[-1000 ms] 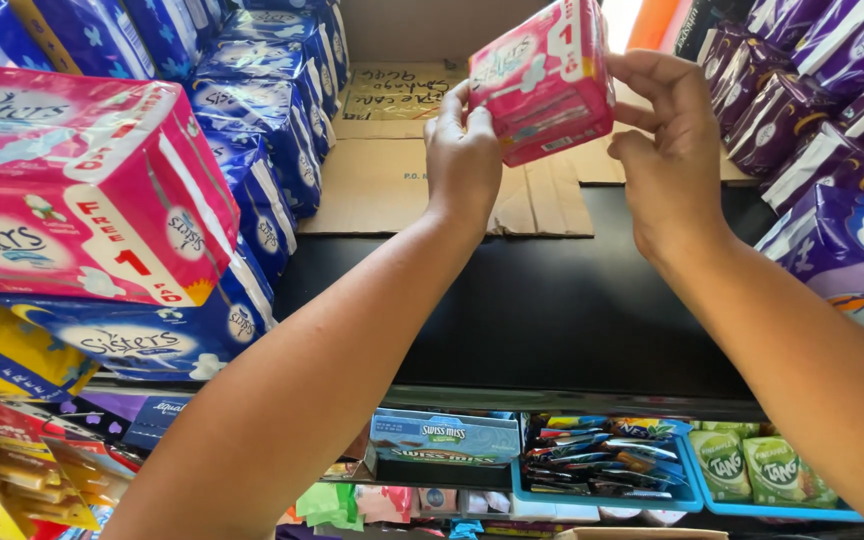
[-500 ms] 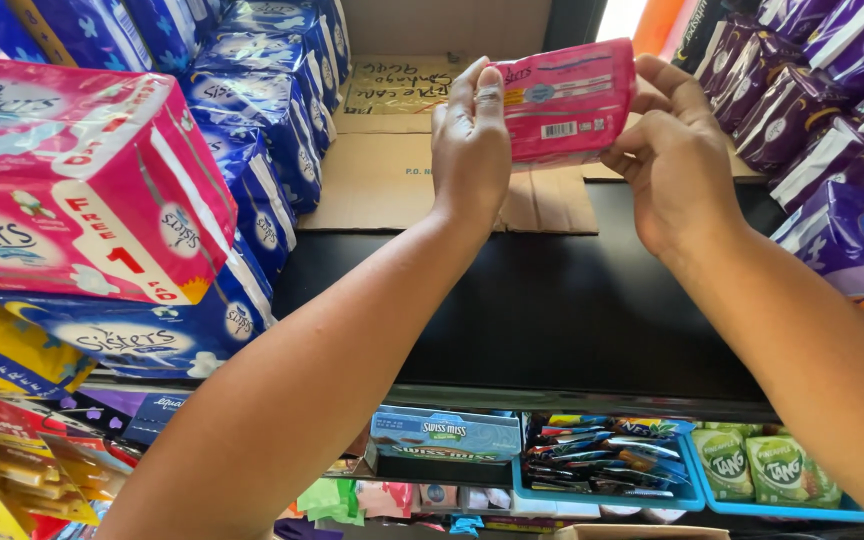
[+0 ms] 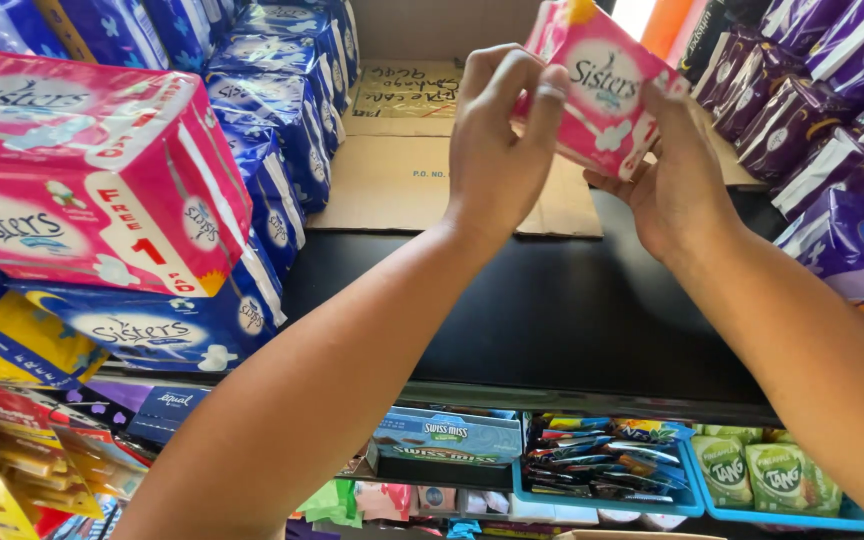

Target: The person takes various packages of sanitary pads from a cardboard box on the floor and places them onto a store shelf. They handle multiple brands and colors, including blue, pink, and purple packages, arranging them in neat rows on the shelf.

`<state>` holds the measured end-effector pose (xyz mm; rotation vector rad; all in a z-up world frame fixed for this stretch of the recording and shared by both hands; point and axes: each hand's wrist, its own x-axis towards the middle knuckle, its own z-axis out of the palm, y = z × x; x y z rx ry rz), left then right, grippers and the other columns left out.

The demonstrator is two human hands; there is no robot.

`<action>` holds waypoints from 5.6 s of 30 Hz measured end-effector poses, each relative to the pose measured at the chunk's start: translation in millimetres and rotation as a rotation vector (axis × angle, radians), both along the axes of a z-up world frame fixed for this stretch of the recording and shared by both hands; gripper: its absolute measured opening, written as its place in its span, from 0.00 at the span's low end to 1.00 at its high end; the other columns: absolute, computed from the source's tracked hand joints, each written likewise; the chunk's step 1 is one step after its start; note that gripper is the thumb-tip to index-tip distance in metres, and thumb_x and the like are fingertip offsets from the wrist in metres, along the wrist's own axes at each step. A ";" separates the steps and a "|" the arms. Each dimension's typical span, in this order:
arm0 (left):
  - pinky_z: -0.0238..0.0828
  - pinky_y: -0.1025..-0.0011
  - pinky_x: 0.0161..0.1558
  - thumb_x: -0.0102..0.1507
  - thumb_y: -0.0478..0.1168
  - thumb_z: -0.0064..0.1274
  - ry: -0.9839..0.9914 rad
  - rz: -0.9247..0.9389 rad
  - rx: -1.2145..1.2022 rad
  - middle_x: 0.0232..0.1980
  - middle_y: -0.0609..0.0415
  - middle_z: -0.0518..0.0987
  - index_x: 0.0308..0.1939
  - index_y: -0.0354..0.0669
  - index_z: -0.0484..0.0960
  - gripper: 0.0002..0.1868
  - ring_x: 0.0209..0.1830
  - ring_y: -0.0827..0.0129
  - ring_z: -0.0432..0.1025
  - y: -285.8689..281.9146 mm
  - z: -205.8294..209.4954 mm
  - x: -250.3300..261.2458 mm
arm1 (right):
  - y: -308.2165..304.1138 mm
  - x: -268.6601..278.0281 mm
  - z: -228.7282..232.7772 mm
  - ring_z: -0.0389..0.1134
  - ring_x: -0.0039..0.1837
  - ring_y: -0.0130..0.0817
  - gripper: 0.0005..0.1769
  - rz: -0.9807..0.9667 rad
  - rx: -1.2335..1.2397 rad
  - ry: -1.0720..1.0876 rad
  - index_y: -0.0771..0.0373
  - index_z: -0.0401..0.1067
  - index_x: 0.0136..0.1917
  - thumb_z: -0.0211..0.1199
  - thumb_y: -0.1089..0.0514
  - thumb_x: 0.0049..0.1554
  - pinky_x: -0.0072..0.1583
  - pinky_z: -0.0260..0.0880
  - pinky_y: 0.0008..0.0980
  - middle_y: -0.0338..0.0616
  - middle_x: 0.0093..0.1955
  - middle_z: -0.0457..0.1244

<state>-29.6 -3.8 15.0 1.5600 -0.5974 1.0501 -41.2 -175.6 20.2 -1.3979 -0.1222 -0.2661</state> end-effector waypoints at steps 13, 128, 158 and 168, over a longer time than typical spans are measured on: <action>0.64 0.52 0.64 0.61 0.40 0.60 -0.204 0.384 0.269 0.65 0.41 0.65 0.54 0.44 0.69 0.21 0.66 0.43 0.65 29.6 42.4 -62.3 | 8.0 -16.3 2.8 0.70 0.63 0.33 0.25 0.252 0.012 -0.331 0.57 0.59 0.64 0.67 0.64 0.59 0.61 0.73 0.39 0.42 0.62 0.65; 0.65 0.53 0.66 0.61 0.36 0.58 -0.246 -0.420 0.544 0.64 0.49 0.76 0.56 0.40 0.80 0.18 0.65 0.51 0.71 52.7 -65.9 -280.4 | 66.3 -358.4 -64.6 0.67 0.71 0.42 0.22 -0.536 -0.865 -0.525 0.66 0.69 0.67 0.62 0.60 0.61 0.72 0.64 0.37 0.49 0.67 0.65; 0.71 0.60 0.58 0.63 0.32 0.57 0.064 -1.152 0.487 0.62 0.48 0.77 0.55 0.43 0.82 0.16 0.59 0.50 0.73 -101.6 -205.6 -352.3 | 5.7 -505.1 -195.0 0.70 0.64 0.36 0.18 -1.112 -0.696 0.110 0.64 0.71 0.64 0.63 0.59 0.61 0.66 0.68 0.34 0.45 0.62 0.67; 0.70 0.60 0.58 0.65 0.33 0.56 0.207 -1.183 0.566 0.62 0.50 0.78 0.55 0.43 0.82 0.14 0.60 0.51 0.72 -145.6 -292.8 -359.0 | -33.7 -525.8 -279.3 0.68 0.60 0.33 0.16 -1.176 -0.639 0.277 0.63 0.74 0.63 0.63 0.58 0.62 0.64 0.69 0.32 0.43 0.57 0.68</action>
